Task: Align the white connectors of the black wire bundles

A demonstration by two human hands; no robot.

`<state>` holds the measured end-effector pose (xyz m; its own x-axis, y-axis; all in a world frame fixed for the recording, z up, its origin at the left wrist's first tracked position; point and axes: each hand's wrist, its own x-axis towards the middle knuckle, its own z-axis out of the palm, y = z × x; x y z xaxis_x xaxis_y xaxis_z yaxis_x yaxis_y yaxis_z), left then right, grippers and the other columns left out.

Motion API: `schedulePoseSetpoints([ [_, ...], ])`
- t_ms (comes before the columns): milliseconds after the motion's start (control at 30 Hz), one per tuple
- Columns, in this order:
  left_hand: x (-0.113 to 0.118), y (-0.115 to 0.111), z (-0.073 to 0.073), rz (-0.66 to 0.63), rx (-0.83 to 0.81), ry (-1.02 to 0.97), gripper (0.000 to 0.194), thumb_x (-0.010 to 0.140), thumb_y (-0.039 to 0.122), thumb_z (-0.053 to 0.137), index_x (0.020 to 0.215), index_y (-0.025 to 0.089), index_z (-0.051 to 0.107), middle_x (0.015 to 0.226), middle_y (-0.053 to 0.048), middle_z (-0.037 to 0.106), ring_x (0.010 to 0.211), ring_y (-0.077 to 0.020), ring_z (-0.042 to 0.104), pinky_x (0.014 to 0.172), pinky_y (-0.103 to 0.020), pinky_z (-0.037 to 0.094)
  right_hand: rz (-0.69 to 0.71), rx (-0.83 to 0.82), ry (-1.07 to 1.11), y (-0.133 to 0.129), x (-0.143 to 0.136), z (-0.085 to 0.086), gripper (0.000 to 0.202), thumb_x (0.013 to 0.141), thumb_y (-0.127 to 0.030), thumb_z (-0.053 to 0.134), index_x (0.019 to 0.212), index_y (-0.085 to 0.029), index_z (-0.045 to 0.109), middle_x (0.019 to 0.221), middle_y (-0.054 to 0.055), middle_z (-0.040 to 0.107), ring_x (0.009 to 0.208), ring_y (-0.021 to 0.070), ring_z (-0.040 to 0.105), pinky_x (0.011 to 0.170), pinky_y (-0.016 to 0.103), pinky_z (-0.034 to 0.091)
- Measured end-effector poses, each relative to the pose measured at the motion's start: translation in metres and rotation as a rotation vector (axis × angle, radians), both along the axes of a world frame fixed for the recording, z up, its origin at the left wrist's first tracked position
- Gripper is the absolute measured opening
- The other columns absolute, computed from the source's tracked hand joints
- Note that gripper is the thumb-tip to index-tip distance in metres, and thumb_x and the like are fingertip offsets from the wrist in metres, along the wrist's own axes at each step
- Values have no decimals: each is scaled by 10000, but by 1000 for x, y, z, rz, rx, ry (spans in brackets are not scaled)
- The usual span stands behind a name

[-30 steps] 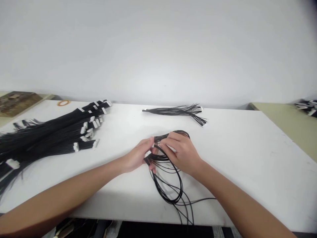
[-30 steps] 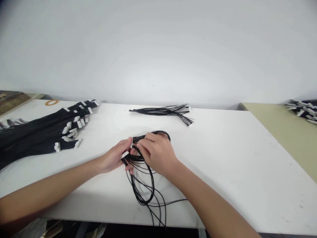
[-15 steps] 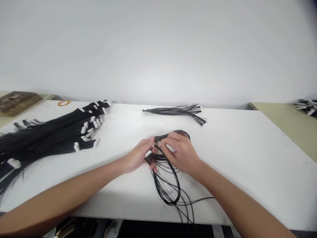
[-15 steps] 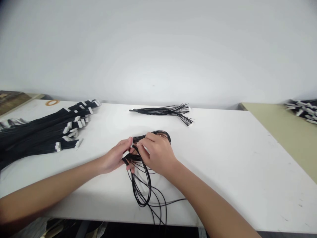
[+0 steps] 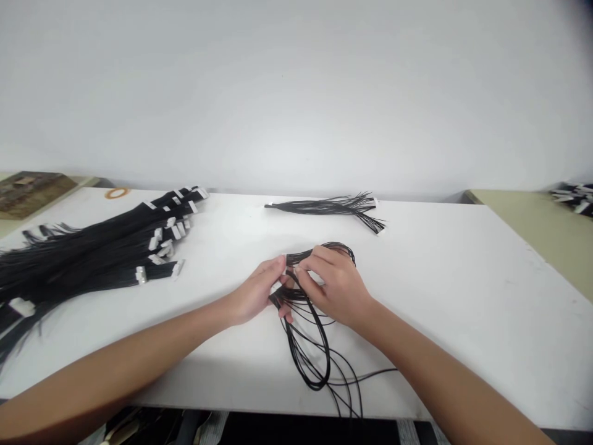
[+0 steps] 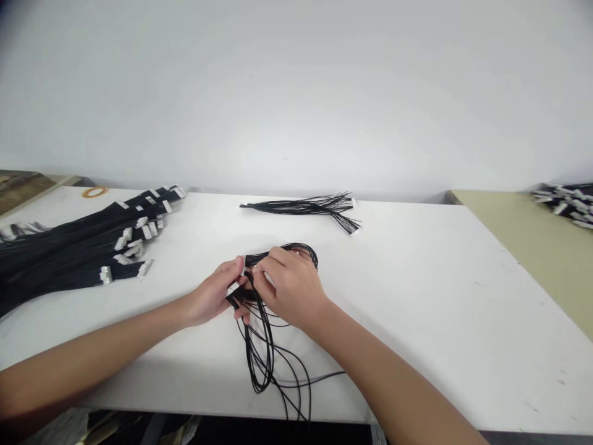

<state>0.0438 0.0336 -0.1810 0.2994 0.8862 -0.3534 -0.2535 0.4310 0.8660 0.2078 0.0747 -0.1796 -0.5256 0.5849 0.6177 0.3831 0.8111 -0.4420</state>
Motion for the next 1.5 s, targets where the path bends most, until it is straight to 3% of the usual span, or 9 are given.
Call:
schedulePoseSetpoints([
  [633,1,0,4,-6,-13,-17,408,818,535,473,642,171,531,601,5,499,374,-116,471,483,-375,527,32,12,-63,1,4,1,247,899,-170,432,747,-154,626,661,14,511,561,105,422,564,259,302],
  [800,1,-1,3,-6,-15,13,381,831,535,454,713,182,537,615,14,504,381,-128,494,466,-370,523,25,35,-86,-1,3,2,294,914,-180,415,716,-151,630,651,11,511,561,103,425,566,260,300],
  [1033,0,5,3,-13,-40,-44,401,856,513,431,655,166,444,606,33,468,361,-111,485,456,-381,532,37,-75,-62,4,3,1,246,918,-182,447,768,-151,639,670,18,524,588,112,464,584,252,358],
  [1200,-2,8,5,63,-62,-67,379,866,490,431,668,167,436,600,51,441,360,-100,481,477,-370,543,14,-203,-42,9,11,3,121,887,-213,538,990,-178,591,849,34,570,697,131,519,597,242,416],
  [1333,-5,10,5,144,-57,-85,395,877,505,393,676,168,441,613,50,443,396,-103,504,555,-389,563,-22,-77,-6,14,17,5,280,869,-199,549,1146,-196,506,1025,91,531,904,195,523,750,321,463],
  [1400,-6,12,5,206,-68,-95,404,879,509,384,664,171,431,594,50,431,406,-105,506,574,-381,565,-39,-4,-1,16,19,4,290,869,-208,541,1156,-199,495,1100,122,494,993,231,487,803,375,451],
  [1500,-8,16,6,306,-77,-119,385,886,487,388,665,173,423,589,48,438,429,-107,512,601,-376,565,-111,37,-12,16,20,3,202,843,-279,585,1021,-192,548,1054,115,508,943,240,482,796,398,427],
])
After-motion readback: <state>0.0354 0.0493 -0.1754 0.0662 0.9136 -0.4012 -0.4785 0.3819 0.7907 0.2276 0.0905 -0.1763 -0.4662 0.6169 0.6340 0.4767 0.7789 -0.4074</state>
